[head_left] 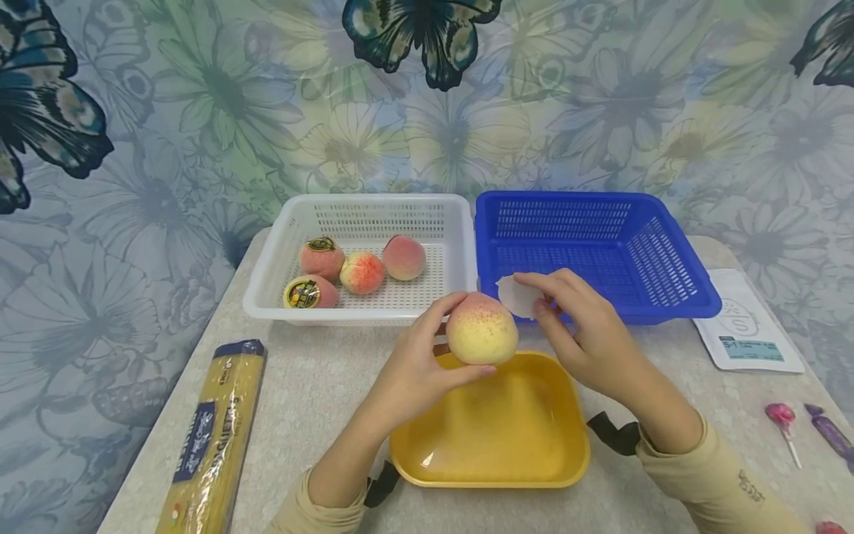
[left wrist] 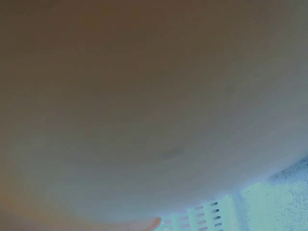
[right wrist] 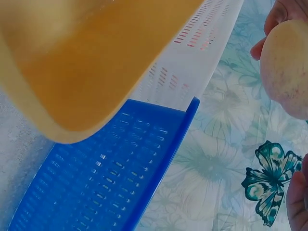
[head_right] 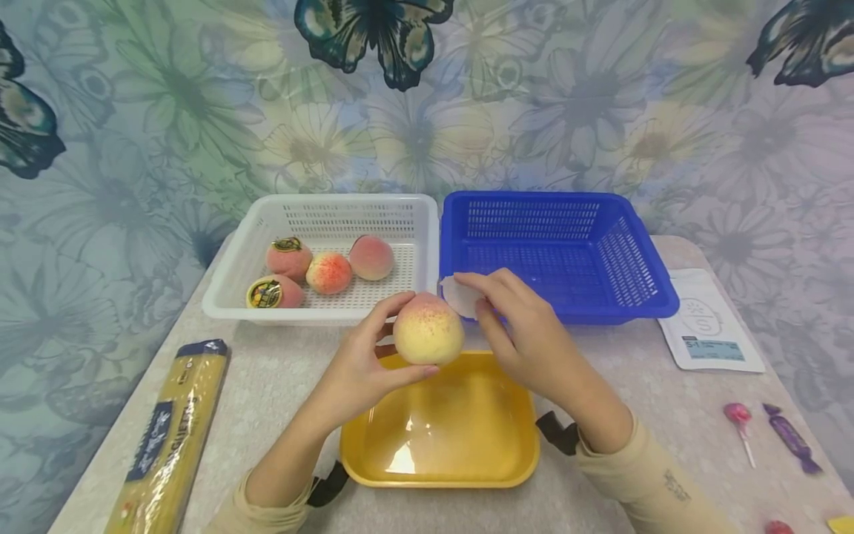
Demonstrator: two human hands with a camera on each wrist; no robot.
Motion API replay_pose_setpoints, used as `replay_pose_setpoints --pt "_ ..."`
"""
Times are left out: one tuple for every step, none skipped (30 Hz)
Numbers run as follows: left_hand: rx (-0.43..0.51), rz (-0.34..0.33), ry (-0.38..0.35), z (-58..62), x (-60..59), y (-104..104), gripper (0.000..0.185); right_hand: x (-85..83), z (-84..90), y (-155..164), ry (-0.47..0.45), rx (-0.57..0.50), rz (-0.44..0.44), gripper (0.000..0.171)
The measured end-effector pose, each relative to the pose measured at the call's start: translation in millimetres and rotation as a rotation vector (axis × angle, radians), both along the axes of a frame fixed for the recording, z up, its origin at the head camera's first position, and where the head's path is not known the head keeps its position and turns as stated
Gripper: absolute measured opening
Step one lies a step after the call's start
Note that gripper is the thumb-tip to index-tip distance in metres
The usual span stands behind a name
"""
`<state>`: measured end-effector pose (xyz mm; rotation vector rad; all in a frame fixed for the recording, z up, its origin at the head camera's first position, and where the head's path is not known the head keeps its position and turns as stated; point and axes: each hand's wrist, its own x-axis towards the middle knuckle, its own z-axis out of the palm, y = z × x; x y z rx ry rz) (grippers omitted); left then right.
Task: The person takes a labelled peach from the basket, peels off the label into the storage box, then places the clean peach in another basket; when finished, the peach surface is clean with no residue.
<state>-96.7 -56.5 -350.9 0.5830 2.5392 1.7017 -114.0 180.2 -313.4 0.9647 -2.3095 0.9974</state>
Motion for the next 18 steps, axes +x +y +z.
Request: replay_pose_setpoints --pt "-0.001 0.001 0.000 0.1 0.2 0.0 0.087 0.5 0.1 0.9 -0.011 0.000 -0.004 0.047" --pt "-0.002 0.001 -0.001 0.3 0.5 0.0 0.087 0.6 0.0 2.1 -0.020 0.002 -0.007 0.046" --pt "-0.002 0.002 -0.003 0.4 0.6 0.0 0.087 0.9 -0.1 3.3 -0.025 0.003 -0.011 0.046" --pt "-0.002 0.003 -0.008 0.4 0.5 -0.2 0.087 0.8 -0.6 4.5 -0.029 0.003 -0.013 0.046" --pt "-0.001 0.004 -0.013 0.2 0.4 -0.6 0.087 0.8 -0.9 5.9 -0.042 0.003 -0.014 0.045" --pt "0.001 0.005 -0.022 0.3 0.3 -1.2 0.087 0.9 -1.2 7.1 -0.054 0.006 -0.016 0.045" --pt "0.004 0.006 -0.033 0.5 0.2 -1.9 0.088 1.1 -1.7 8.6 -0.066 0.010 -0.019 0.045" --pt "0.005 0.009 -0.042 0.5 -0.2 -2.7 0.088 0.9 -2.9 10.1 -0.070 0.014 -0.020 0.045" --pt "0.009 0.012 -0.050 0.6 -0.5 -3.7 0.088 1.1 -4.0 11.5 -0.077 0.016 -0.023 0.045" --pt "0.015 0.015 -0.059 0.9 -0.9 -4.7 0.088 1.5 -5.3 13.2 -0.091 0.019 -0.025 0.045" --pt "0.018 0.022 -0.065 1.3 -1.5 -5.8 0.088 2.0 -6.7 15.0 -0.108 0.021 -0.029 0.044" --pt "0.020 0.029 -0.072 1.8 -2.1 -7.1 0.088 2.7 -8.8 16.9 -0.124 0.024 -0.030 0.044" --pt "0.023 0.036 -0.077 2.3 -2.9 -8.4 0.088 3.5 -11.2 19.0 -0.146 0.028 -0.033 0.044" --pt "0.024 0.044 -0.081 2.7 -3.7 -9.8 0.088 4.5 -13.8 21.3 -0.173 0.033 -0.035 0.043" --pt "0.028 0.051 -0.085 3.3 -4.4 -11.2 0.087 5.7 -16.2 23.4 -0.203 0.040 -0.038 0.042" --pt "0.029 0.059 -0.089 3.7 -5.2 -12.7 0.087 6.9 -18.9 25.7 -0.236 0.048 -0.036 0.042" --pt "0.029 0.067 -0.091 4.0 -6.1 -14.2 0.087 8.1 -21.6 27.7 -0.271 0.055 -0.030 0.040" --pt "0.032 0.072 -0.094 4.2 -6.9 -15.6 0.086 9.4 -24.3 29.6 -0.310 0.060 -0.022 0.039"
